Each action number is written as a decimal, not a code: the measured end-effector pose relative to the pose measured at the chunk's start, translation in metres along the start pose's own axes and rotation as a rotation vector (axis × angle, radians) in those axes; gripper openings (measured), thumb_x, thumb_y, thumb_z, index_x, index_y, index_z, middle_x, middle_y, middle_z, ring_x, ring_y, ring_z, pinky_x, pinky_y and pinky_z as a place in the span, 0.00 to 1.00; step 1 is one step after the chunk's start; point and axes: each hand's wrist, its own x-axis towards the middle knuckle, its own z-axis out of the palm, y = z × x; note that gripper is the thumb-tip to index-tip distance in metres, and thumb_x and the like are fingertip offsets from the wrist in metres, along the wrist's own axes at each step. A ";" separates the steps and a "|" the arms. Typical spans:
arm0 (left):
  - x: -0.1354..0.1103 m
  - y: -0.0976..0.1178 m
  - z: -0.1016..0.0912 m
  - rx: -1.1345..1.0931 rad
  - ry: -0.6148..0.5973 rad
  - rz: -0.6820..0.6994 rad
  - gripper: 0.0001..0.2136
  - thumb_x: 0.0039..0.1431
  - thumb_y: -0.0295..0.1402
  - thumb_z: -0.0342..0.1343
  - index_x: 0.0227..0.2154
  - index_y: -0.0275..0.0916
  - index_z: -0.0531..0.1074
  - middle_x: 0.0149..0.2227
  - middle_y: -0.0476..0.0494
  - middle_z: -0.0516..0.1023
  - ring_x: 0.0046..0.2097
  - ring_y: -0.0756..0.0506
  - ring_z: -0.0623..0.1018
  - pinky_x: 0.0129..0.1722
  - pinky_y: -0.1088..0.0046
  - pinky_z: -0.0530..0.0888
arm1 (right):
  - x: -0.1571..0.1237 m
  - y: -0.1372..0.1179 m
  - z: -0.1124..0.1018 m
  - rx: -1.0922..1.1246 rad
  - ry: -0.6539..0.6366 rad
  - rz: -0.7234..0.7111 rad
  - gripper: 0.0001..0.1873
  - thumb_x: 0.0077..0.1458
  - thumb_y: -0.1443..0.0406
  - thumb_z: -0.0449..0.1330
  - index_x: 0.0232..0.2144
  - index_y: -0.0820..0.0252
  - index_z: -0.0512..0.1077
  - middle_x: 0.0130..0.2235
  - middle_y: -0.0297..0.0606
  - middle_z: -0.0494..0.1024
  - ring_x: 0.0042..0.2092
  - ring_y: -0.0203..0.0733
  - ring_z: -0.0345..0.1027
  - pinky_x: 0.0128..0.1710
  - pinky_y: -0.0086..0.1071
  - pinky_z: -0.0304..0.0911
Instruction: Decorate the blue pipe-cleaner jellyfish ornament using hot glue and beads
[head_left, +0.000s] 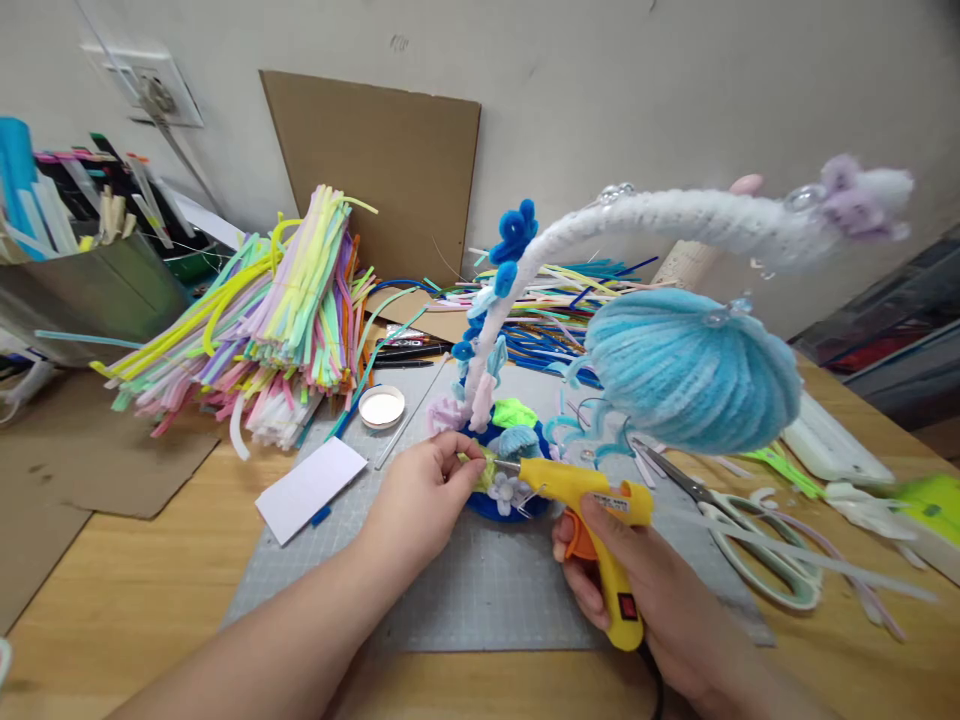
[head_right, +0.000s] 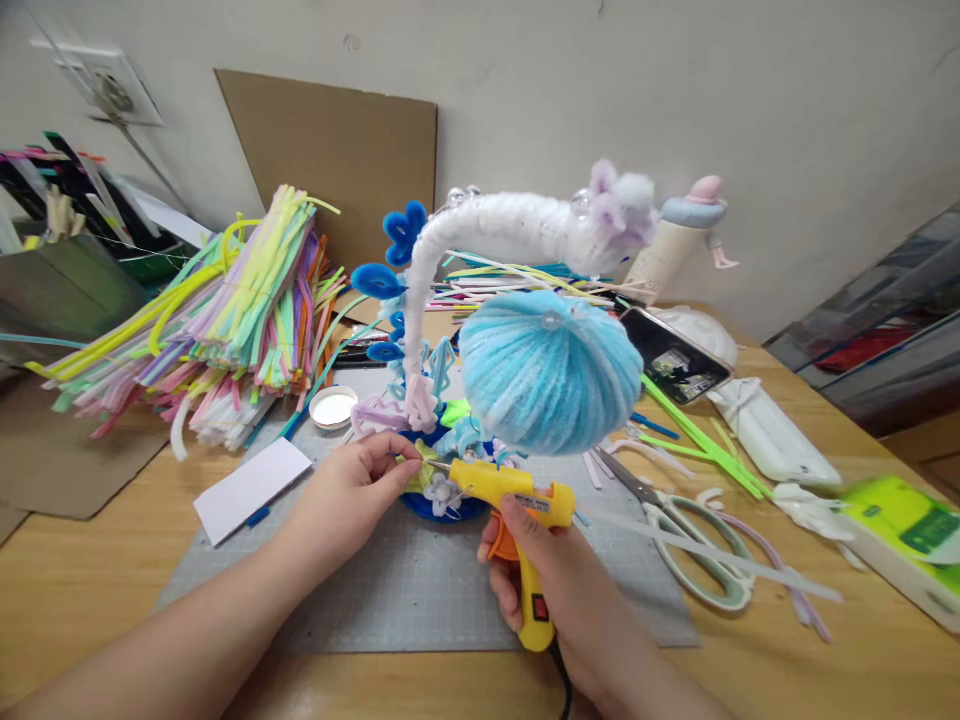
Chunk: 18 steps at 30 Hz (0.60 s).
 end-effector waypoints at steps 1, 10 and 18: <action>0.000 0.000 0.000 0.009 0.000 0.002 0.08 0.55 0.38 0.50 0.30 0.40 0.71 0.19 0.56 0.63 0.23 0.52 0.63 0.23 0.76 0.56 | 0.000 0.000 0.000 0.005 0.002 -0.010 0.26 0.53 0.43 0.51 0.26 0.61 0.67 0.13 0.28 0.63 0.15 0.29 0.52 0.18 0.25 0.45; 0.000 0.001 0.000 -0.085 -0.011 -0.015 0.08 0.54 0.38 0.51 0.31 0.40 0.70 0.23 0.54 0.69 0.25 0.51 0.65 0.26 0.76 0.60 | 0.000 0.005 0.000 -0.020 0.011 -0.041 0.24 0.53 0.45 0.53 0.28 0.61 0.67 0.13 0.28 0.64 0.15 0.29 0.53 0.17 0.24 0.44; -0.003 0.006 -0.002 0.267 0.109 0.051 0.09 0.57 0.38 0.49 0.31 0.42 0.72 0.18 0.55 0.68 0.22 0.51 0.67 0.23 0.76 0.58 | -0.007 0.009 -0.008 0.111 -0.038 -0.025 0.24 0.54 0.45 0.51 0.27 0.61 0.68 0.13 0.29 0.64 0.14 0.29 0.51 0.17 0.25 0.44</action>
